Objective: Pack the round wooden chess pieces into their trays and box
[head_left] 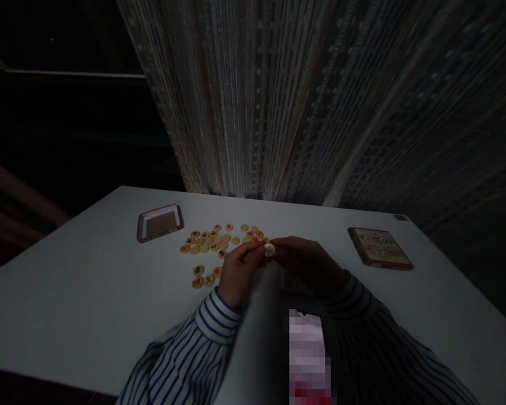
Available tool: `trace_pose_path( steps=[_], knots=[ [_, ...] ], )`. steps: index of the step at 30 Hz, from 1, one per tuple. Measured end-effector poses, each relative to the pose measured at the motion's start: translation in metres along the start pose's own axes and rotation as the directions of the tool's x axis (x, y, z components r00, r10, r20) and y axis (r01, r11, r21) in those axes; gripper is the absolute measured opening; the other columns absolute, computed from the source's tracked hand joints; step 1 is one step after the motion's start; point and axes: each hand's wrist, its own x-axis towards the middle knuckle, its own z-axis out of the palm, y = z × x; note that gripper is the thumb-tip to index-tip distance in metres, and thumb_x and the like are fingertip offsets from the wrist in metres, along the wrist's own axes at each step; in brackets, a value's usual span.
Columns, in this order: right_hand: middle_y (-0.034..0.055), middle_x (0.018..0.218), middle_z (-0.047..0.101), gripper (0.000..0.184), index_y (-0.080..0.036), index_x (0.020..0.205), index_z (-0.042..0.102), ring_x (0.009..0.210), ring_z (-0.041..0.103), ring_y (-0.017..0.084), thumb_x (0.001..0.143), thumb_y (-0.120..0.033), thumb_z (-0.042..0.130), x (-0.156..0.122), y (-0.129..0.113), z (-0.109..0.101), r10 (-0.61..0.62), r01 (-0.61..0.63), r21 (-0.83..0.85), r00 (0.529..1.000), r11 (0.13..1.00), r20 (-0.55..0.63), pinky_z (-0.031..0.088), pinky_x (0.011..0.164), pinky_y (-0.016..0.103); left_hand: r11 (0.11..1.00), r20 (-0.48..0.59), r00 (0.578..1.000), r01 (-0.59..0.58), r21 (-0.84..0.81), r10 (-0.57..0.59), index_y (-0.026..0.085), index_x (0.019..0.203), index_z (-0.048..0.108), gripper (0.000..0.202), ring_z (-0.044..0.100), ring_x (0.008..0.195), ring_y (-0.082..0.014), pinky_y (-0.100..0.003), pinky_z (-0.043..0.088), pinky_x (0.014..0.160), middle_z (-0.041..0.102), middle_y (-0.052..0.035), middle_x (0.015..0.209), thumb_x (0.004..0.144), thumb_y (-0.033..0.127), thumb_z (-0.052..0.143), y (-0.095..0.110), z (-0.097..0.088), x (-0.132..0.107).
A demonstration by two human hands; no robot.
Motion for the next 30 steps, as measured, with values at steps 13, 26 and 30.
trace_pose_path(
  steps=[13,26,30],
  knots=[
    [0.0073,0.087,0.066,0.022,-0.016,0.097,0.062,0.074,0.061,0.014,0.080,-0.026,0.053,0.000,0.008,-0.007,0.084,-0.085,-0.019,0.996,0.996,-0.029,0.049,0.066,0.028,0.979,0.032,0.996,0.088,-0.183,-0.084,0.015,0.084,0.069,0.030,0.061,0.076,-0.0160,-0.025,0.049,0.064,0.069,-0.0066,0.085,0.061,0.034,0.070,-0.019,0.011,0.012],
    [0.0052,0.084,0.067,0.016,-0.020,0.090,0.064,0.073,0.062,0.015,0.077,-0.022,0.056,-0.001,0.017,-0.010,0.195,-0.188,-0.089,0.978,0.978,0.070,0.050,0.067,0.029,0.974,0.031,0.992,0.127,-0.190,-0.123,0.014,0.087,0.069,0.031,0.061,0.075,-0.0153,-0.028,0.047,0.072,0.069,-0.0071,0.082,0.061,0.031,0.071,-0.046,0.010,0.017],
    [0.0043,0.083,0.067,0.016,-0.020,0.090,0.064,0.073,0.062,0.014,0.078,-0.023,0.054,-0.001,0.018,-0.012,0.208,-0.188,-0.162,0.971,0.969,0.115,0.049,0.066,0.027,0.990,0.026,0.992,0.124,-0.072,-0.122,0.013,0.086,0.070,0.032,0.059,0.068,-0.0137,-0.026,0.047,0.067,0.069,-0.0065,0.075,0.062,0.033,0.070,-0.049,0.009,0.018]
  ],
)
